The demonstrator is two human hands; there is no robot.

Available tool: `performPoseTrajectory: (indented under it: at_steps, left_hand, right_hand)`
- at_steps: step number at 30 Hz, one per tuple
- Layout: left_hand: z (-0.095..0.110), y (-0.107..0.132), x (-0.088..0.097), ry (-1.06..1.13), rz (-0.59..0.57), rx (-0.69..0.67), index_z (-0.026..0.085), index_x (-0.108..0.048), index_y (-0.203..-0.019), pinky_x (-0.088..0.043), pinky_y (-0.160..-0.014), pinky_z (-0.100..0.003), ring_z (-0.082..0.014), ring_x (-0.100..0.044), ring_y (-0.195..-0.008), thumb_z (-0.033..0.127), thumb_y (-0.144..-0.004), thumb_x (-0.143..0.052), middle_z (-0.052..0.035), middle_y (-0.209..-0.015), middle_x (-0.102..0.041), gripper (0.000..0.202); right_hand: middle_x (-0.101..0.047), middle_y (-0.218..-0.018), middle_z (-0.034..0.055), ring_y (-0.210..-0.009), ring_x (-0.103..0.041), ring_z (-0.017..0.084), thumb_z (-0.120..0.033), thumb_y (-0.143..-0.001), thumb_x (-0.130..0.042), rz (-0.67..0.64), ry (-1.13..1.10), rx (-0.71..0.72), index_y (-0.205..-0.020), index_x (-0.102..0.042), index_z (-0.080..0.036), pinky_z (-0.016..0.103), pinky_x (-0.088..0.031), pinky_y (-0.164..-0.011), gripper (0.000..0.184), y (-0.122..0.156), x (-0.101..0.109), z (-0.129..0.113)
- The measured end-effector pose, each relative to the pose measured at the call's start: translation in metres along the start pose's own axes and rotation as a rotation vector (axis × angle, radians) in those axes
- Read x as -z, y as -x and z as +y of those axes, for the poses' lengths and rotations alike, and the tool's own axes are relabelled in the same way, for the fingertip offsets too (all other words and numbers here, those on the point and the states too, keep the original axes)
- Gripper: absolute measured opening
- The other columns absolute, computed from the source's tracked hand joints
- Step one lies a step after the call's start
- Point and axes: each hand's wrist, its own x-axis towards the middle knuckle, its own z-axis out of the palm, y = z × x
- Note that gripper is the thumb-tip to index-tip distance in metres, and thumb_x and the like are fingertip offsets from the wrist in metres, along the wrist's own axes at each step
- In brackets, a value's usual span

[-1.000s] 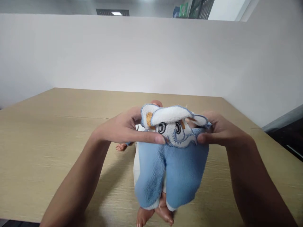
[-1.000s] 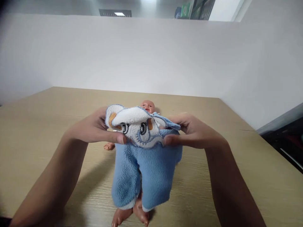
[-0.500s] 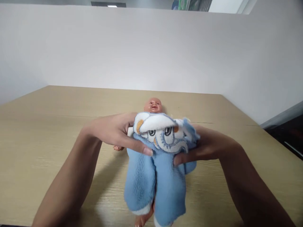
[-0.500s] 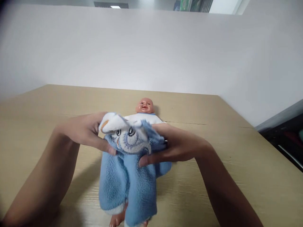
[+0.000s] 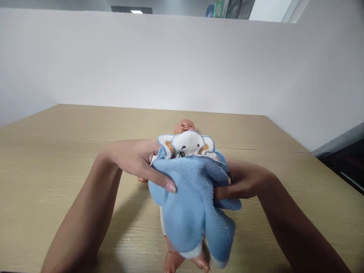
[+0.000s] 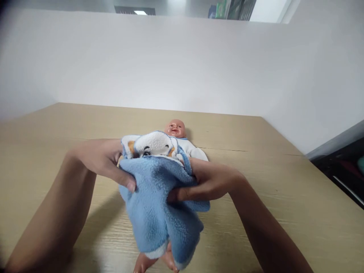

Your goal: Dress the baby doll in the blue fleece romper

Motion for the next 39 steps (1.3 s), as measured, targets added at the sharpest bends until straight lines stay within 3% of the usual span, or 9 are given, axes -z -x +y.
performPoseTrajectory:
  at_steps: [7, 13, 17, 21, 24, 28, 32, 35, 39]
  left_hand:
    - [0.0, -0.004, -0.002, -0.053, -0.097, 0.04, 0.018, -0.074, -0.098, -0.066, -0.085, -0.027, -0.0192, -0.075, -0.085, 0.043, -0.097, -0.079, -0.0031, -0.087, -0.076, 0.026]
    - [-0.006, -0.009, -0.006, 0.054, -0.238, 0.05, 0.019, -0.079, -0.093, -0.067, -0.072, -0.027, -0.0239, -0.077, -0.079, 0.052, -0.071, -0.098, -0.0045, -0.081, -0.079, 0.044]
    - [-0.01, -0.005, -0.005, 0.098, -0.133, 0.03, 0.019, -0.079, -0.096, -0.067, -0.072, -0.028, -0.0234, -0.077, -0.075, 0.05, -0.072, -0.098, -0.006, -0.077, -0.079, 0.044]
    - [-0.01, -0.004, -0.003, 0.227, -0.16, 0.071, 0.021, -0.076, -0.091, -0.062, -0.059, -0.024, -0.0181, -0.071, -0.059, 0.036, -0.092, -0.083, -0.0025, -0.065, -0.072, 0.017]
    - [-0.009, -0.007, -0.005, 0.264, -0.184, 0.08, 0.021, -0.075, -0.09, -0.059, -0.055, -0.022, -0.015, -0.065, -0.05, 0.034, -0.096, -0.078, -0.0001, -0.061, -0.069, 0.015]
    - [-0.01, -0.007, -0.006, 0.166, -0.075, 0.124, 0.021, -0.077, -0.099, -0.054, -0.046, -0.022, -0.0148, -0.064, -0.048, 0.047, -0.09, -0.085, -0.0006, -0.067, -0.072, 0.029]
    - [-0.015, -0.001, -0.002, 0.022, 0.097, 0.06, 0.021, -0.076, -0.095, -0.061, -0.055, -0.026, -0.0209, -0.071, -0.06, 0.061, -0.057, -0.102, -0.0017, -0.066, -0.071, 0.061]
    - [-0.016, 0.0, -0.001, 0.006, 0.04, 0.021, 0.019, -0.075, -0.093, -0.064, -0.064, -0.027, -0.0242, -0.075, -0.072, 0.059, -0.052, -0.105, -0.0064, -0.072, -0.075, 0.065]
    - [-0.014, 0.0, -0.006, 0.042, -0.011, 0.036, 0.019, -0.075, -0.087, -0.065, -0.066, -0.028, -0.024, -0.074, -0.072, 0.053, -0.059, -0.104, -0.0064, -0.07, -0.075, 0.052]
  right_hand:
    - [-0.078, -0.093, 0.0031, -0.094, -0.073, 0.019, -0.025, -0.076, -0.097, -0.227, -0.082, -0.029, -0.107, -0.078, -0.014, 0.023, -0.06, -0.09, 0.038, -0.006, 0.001, 0.004]
    - [-0.076, -0.085, -0.0022, -0.077, -0.071, 0.015, -0.027, -0.083, -0.089, 0.009, 0.01, 0.046, -0.09, -0.076, -0.018, 0.025, -0.061, -0.086, 0.017, -0.004, 0.003, 0.001]
    - [-0.079, -0.094, -0.0012, -0.09, -0.075, 0.019, -0.028, -0.083, -0.088, 0.068, 0.008, -0.049, -0.097, -0.078, -0.019, 0.025, -0.062, -0.088, 0.019, -0.004, 0.0, 0.002]
    - [-0.082, -0.096, 0.0026, -0.094, -0.077, 0.02, -0.029, -0.084, -0.089, -0.111, -0.108, -0.073, -0.099, -0.081, -0.015, 0.023, -0.062, -0.084, 0.022, -0.01, -0.003, 0.006]
    - [-0.082, -0.089, 0.0029, -0.097, -0.078, 0.022, -0.032, -0.08, -0.094, -0.249, -0.141, -0.064, -0.101, -0.083, -0.015, 0.026, -0.063, -0.09, 0.029, -0.01, -0.001, 0.009]
    - [-0.082, -0.095, 0.0019, -0.101, -0.078, 0.025, -0.031, -0.072, -0.098, 0.023, -0.075, -0.091, -0.108, -0.084, -0.019, 0.03, -0.064, -0.091, 0.04, 0.0, 0.002, 0.009]
    - [-0.08, -0.091, 0.0037, -0.101, -0.077, 0.028, -0.035, -0.076, -0.094, 0.249, -0.017, -0.036, -0.098, -0.084, -0.019, 0.032, -0.064, -0.091, 0.029, 0.005, 0.003, 0.009]
    - [-0.081, -0.098, 0.0061, -0.11, -0.076, 0.028, -0.045, -0.086, -0.086, 0.278, 0.007, -0.065, -0.104, -0.084, -0.02, 0.035, -0.061, -0.102, 0.032, 0.002, 0.0, 0.011]
    - [-0.082, -0.11, 0.0078, -0.119, -0.074, 0.028, -0.056, -0.091, -0.079, 0.149, -0.024, -0.158, -0.114, -0.083, -0.021, 0.038, -0.056, -0.11, 0.043, -0.002, -0.001, 0.01]
